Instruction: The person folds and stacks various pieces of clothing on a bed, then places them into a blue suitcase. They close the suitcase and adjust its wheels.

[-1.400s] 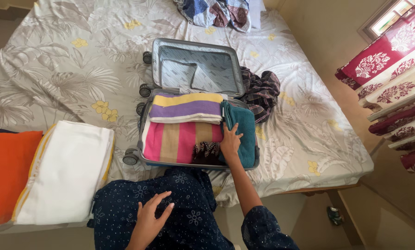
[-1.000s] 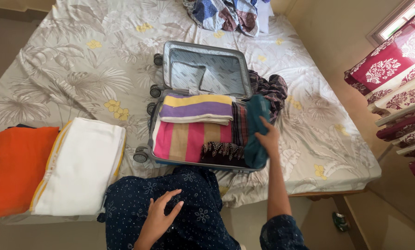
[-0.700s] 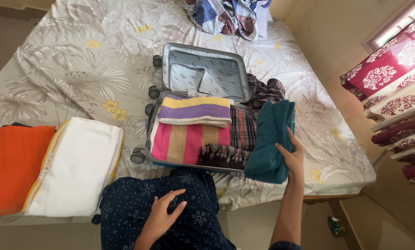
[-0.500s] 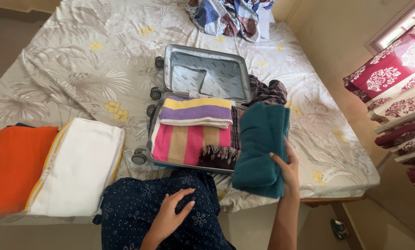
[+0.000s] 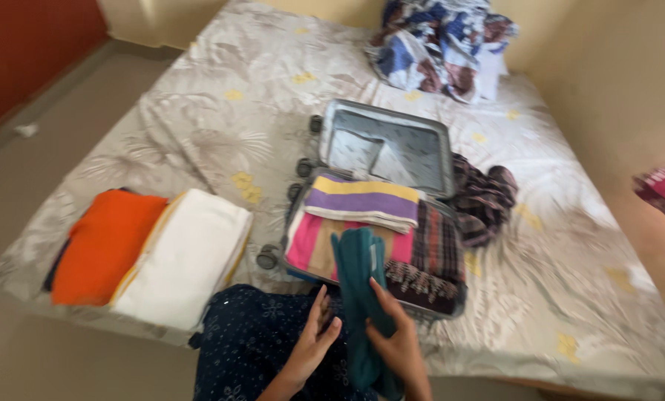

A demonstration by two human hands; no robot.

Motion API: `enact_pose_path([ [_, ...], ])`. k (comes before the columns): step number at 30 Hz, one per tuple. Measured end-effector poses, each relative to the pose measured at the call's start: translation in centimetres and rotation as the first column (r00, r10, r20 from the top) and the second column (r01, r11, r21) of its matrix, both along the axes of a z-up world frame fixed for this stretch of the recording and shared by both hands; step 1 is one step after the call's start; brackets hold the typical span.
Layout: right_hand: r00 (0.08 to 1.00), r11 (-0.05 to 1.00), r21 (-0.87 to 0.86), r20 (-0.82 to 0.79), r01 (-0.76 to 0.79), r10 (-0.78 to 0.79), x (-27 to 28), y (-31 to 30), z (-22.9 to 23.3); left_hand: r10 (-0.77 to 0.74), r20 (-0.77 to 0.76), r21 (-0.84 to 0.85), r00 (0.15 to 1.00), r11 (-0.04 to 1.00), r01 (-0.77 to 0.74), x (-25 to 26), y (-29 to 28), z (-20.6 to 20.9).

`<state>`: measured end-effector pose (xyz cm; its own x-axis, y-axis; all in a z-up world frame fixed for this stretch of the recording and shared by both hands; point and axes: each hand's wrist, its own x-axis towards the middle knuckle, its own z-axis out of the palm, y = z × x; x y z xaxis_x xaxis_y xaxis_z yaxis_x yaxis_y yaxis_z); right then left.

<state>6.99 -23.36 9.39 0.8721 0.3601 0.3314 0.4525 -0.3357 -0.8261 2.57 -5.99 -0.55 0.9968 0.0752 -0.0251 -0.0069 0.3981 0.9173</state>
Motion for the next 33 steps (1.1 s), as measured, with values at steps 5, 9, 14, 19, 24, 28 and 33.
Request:
enact_pose_path([
  [5, 0.968, 0.978, -0.191, -0.248, -0.079, 0.029, -4.3, 7.3, -1.1, 0.110, -0.218, -0.078, 0.970, 0.989, -0.130, -1.9, 2.8, 1.6],
  [9, 0.946, 0.945, -0.171, 0.124, -0.278, 0.300, -7.0, 11.6, -1.4, 0.228, -0.335, -0.224, 0.914, 0.923, -0.312, -3.7, 6.2, 2.5],
  [14, 0.779, 0.851, 0.013, -0.395, -0.525, 0.487, -6.1, 13.1, 0.0, 0.254, -0.409, -0.239, 0.877, 0.897, -0.371, -6.1, 12.5, 1.6],
  [19, 0.909, 0.953, 0.119, -0.285, -0.280, 0.303, -3.2, 14.9, 2.3, 0.145, -0.423, -0.237, 0.894, 0.935, -0.264, -9.1, 18.1, 0.6],
  [24, 0.862, 0.879, -0.159, 0.182, -0.449, 0.473, 0.2, 17.5, 4.3, -0.002, -0.422, 0.038, 0.907, 0.999, 0.020, -11.7, 20.7, 1.5],
  [28, 0.766, 0.735, -0.217, -0.158, -0.643, 0.623, 1.3, 19.1, 4.6, -0.161, -0.392, 0.067, 0.906, 0.977, 0.203, -12.7, 21.2, 1.4],
  [33, 0.712, 0.752, -0.132, -0.460, -0.645, 0.530, 1.0, 20.6, 2.9, -0.191, -0.272, -0.019, 0.943, 0.981, 0.193, -13.6, 22.5, -2.6],
])
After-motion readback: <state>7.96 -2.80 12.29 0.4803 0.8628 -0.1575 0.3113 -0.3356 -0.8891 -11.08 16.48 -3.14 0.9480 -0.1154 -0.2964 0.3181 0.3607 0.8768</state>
